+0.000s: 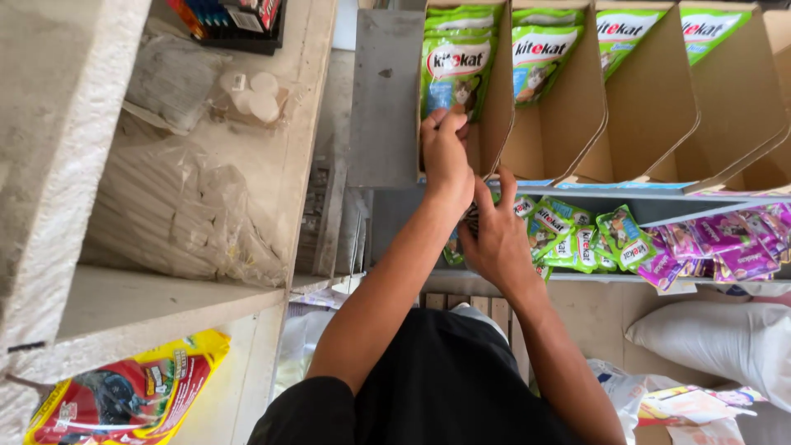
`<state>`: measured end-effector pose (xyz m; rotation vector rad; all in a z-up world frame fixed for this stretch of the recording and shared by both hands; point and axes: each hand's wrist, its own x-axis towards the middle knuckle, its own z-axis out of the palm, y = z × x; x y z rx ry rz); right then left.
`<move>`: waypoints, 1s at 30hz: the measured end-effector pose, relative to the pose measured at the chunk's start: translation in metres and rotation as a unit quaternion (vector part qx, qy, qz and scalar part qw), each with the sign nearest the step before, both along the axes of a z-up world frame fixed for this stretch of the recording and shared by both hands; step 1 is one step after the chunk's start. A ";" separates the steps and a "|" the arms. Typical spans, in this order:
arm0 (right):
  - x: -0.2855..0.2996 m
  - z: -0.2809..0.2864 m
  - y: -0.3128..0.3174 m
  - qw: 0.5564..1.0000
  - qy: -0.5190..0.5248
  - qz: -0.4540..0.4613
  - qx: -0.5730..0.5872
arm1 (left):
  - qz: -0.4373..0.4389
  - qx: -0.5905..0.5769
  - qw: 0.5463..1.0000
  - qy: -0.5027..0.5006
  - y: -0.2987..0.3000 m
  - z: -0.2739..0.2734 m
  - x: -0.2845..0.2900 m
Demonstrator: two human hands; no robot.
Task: Wiping individual cat food pouches with a cloth and placing them into a cardboard display box on a grocery shelf.
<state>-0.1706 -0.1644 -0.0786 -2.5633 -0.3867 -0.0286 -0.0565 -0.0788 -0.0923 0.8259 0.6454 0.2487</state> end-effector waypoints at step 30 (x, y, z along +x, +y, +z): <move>0.001 -0.005 -0.006 0.997 -0.072 0.030 0.021 | -0.097 -0.142 0.966 -0.194 0.020 -0.012 -0.012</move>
